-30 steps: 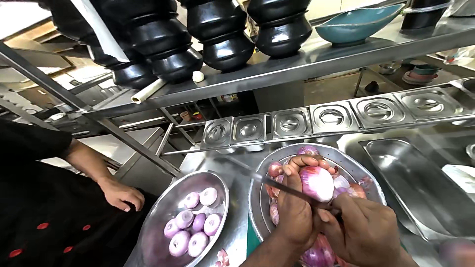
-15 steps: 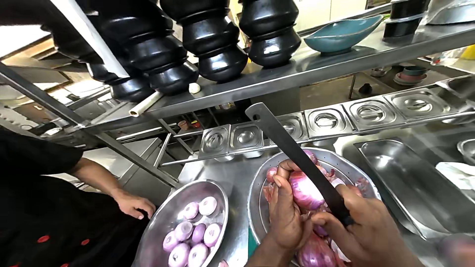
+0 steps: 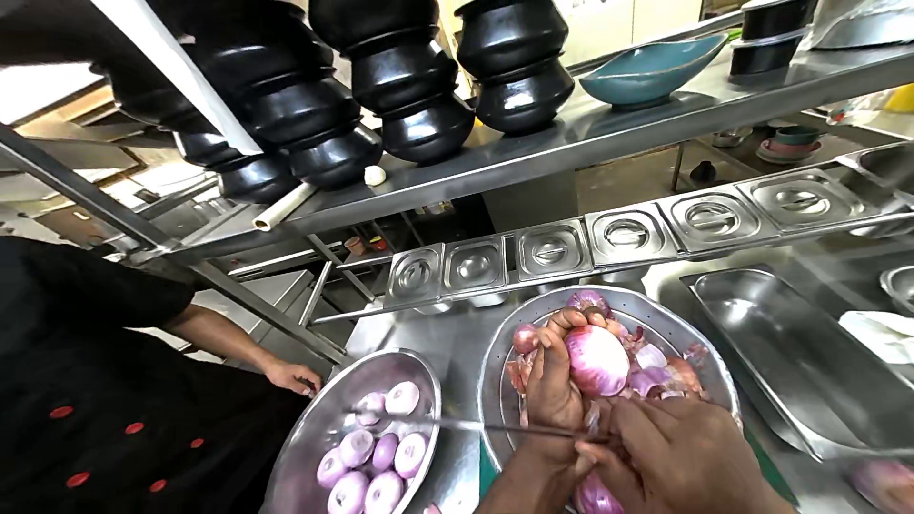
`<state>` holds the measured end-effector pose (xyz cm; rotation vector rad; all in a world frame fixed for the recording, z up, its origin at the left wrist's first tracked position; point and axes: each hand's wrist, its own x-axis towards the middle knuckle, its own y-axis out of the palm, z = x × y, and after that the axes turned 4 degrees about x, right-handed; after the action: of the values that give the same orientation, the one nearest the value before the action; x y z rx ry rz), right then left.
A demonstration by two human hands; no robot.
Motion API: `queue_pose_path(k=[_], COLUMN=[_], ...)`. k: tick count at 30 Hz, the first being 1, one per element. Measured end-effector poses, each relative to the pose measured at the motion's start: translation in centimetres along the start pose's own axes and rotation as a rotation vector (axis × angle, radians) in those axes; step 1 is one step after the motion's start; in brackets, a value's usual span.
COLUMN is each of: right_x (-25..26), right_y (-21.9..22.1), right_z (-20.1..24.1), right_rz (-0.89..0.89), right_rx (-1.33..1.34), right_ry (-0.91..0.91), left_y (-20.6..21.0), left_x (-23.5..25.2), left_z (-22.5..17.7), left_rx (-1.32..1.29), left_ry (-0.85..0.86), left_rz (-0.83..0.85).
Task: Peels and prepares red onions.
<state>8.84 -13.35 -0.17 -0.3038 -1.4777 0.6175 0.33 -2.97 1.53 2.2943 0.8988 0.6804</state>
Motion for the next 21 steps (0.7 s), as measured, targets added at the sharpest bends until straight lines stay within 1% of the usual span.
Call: queue_pose_path(k=[2,3,5,7,9,11,12,15,18,21], right_x=[-0.5,-0.8,-0.9,-0.5,-0.2,0.2,0.4,0.7,0.7,0.8], right_y=[0.2,0.2,0.0,-0.3,-0.6,-0.8,-0.9,-0.6,-0.2,-0.3], right_z=[0.0,-0.1,-0.6,-1.6,-2.3,-2.3,-2.1,-1.5,-1.4,-1.3], right_rz=[0.038,0.057,0.091,0.122,0.139,0.179,0.194,0.187,0.155,0.161], right_rx=[0.022,0.040,0.090,0.232,0.473,0.670,0.724,0.749,0.776,0.789], right_ry=[-0.045,-0.024,0.113,0.298,0.469,0.569,0.605,0.671,0.674,0.675], left_y=[0.2,-0.1,-1.0,-1.5,-1.1,-1.0,-0.9,-0.6,-0.3,-0.4], left_x=[0.5,0.8,1.2,1.0,0.9,1.0,1.0,0.8,0.7,0.6], left_z=[0.2,0.3,0.6,0.6,0.8,1.2,1.3,1.5,1.4,1.3], left_rx=[-0.121,-0.160,-0.098,-0.008,0.111,0.168,0.170,0.166,0.216,0.241], left_ry=[-0.002,-0.003,-0.013,-0.007,0.085,0.194,0.220,0.247,0.288,0.323], left_rz=[-0.077,-0.080,-0.068,-0.054,-0.086,-0.070,-0.063,-0.056,-0.032,-0.007])
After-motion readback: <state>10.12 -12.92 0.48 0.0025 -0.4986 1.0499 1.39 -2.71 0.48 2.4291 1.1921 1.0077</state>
